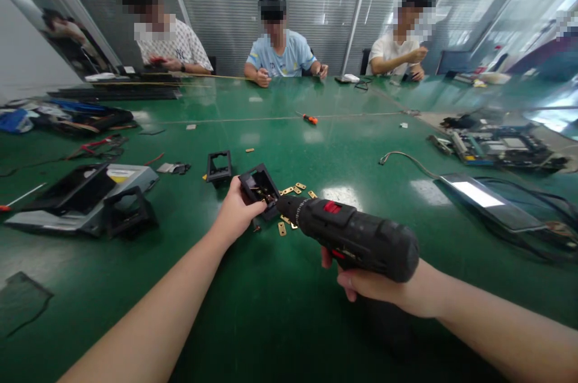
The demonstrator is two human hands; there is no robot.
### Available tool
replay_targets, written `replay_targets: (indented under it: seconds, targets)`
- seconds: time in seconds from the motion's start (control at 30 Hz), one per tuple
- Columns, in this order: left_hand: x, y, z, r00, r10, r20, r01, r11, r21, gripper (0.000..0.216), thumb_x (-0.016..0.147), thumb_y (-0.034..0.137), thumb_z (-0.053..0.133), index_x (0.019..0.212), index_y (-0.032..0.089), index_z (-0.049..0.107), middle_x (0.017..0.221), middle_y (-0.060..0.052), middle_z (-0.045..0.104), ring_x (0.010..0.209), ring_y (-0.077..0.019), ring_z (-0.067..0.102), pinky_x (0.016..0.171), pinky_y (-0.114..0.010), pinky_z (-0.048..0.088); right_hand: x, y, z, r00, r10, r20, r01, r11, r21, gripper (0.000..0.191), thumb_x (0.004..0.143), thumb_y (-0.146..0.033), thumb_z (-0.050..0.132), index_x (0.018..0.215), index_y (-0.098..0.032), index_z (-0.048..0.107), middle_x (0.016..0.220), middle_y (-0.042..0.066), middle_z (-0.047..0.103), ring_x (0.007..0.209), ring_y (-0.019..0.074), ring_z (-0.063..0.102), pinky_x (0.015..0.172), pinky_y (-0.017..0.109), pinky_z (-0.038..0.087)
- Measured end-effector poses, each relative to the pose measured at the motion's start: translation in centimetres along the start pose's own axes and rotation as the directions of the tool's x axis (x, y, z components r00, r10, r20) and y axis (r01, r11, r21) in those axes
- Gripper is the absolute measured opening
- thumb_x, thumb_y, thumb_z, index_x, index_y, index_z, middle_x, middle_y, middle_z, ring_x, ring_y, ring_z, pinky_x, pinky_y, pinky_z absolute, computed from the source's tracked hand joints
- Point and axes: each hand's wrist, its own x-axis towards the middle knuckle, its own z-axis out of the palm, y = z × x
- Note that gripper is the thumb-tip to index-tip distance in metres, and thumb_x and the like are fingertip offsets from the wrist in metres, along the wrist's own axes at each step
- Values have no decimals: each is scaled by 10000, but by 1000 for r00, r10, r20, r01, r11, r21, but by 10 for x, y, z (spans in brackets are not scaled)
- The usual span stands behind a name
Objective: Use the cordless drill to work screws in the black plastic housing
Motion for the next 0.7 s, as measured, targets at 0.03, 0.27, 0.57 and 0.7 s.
replay_targets:
  seconds: [0.03, 0.27, 0.57, 0.7]
  targets:
    - [0, 1, 0, 1000, 4, -3, -4, 1000, -6, 605, 589, 228, 835, 1108, 226, 524, 1050, -38, 692, 1025, -285, 698, 969, -466, 538, 1, -2, 0, 1000, -3, 9, 3, 999, -47, 473, 952, -312, 688, 1407, -219, 600, 1062, 84, 686, 632, 126, 669, 590, 262, 598]
    - [-2, 5, 1, 1000, 11, 7, -11, 1000, 3, 570, 608, 238, 811, 1094, 237, 514, 1045, -17, 687, 1059, -279, 689, 982, -448, 539, 3, -11, 2, 979, -194, -63, 161, 926, -342, 260, 918, -427, 713, 1066, -213, 705, 863, 54, 690, 760, 206, 639, 690, 332, 584]
    - [-3, 2, 0, 1000, 17, -15, -17, 1000, -3, 617, 602, 233, 811, 1142, 245, 512, 1087, -11, 658, 1065, -260, 663, 995, -426, 520, 6, -5, 17, 966, -186, -179, 129, 949, -287, 245, 848, -363, 720, 1042, -231, 646, 810, 37, 676, 767, 231, 654, 798, 389, 600]
    - [-2, 6, 1, 1000, 28, 3, -27, 999, -32, 764, 605, 209, 806, 1286, 273, 466, 1135, 0, 648, 1025, -225, 659, 999, -403, 514, 9, -9, 23, 956, -193, -221, 144, 965, -221, 427, 823, -366, 716, 1212, -217, 619, 870, 47, 701, 733, 218, 636, 732, 363, 594]
